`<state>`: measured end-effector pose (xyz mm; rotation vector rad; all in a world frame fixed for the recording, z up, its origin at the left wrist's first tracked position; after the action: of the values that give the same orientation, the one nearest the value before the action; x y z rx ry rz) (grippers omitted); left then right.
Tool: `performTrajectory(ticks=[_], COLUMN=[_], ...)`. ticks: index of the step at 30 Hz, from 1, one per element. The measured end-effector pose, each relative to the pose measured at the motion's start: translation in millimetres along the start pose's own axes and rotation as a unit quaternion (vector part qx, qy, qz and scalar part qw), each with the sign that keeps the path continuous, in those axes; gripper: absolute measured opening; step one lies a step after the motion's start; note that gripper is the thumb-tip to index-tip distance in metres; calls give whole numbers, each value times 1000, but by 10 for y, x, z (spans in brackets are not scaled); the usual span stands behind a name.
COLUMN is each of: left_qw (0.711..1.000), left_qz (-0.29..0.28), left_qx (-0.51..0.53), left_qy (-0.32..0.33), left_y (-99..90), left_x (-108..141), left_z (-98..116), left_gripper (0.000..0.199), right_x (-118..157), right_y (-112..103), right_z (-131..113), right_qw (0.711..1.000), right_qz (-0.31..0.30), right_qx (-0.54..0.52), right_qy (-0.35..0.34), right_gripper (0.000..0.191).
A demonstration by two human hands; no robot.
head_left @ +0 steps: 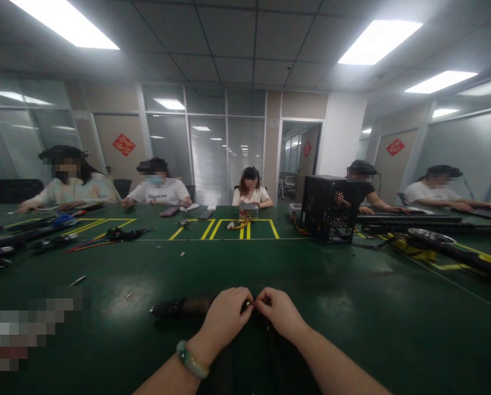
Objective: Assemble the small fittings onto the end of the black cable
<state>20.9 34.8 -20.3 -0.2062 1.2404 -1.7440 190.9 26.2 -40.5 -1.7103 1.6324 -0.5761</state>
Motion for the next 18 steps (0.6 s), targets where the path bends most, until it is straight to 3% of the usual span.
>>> performTrajectory(ticks=[18], left_qw=[999], left_qz=[9], left_qx=[-45], left_qy=[-21], left_y=[55], left_x=[-100], left_z=[19], left_gripper=[6], right_x=[-118], right_y=[63], right_z=[101], right_qw=[999], right_qz=[13], right_qx=[27], right_qy=[-17], right_gripper=[9])
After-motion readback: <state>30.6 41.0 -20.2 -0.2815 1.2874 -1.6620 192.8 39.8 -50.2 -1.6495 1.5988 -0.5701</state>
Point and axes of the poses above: each hand's wrist, its own x-axis away from the middle knuckle, its own y-axis out of the palm, z = x × y, the point moved 2 cm from there along -x, towards the middle knuckle, and after that the axes turned 13 degrees about x, right-handed, at the moved point
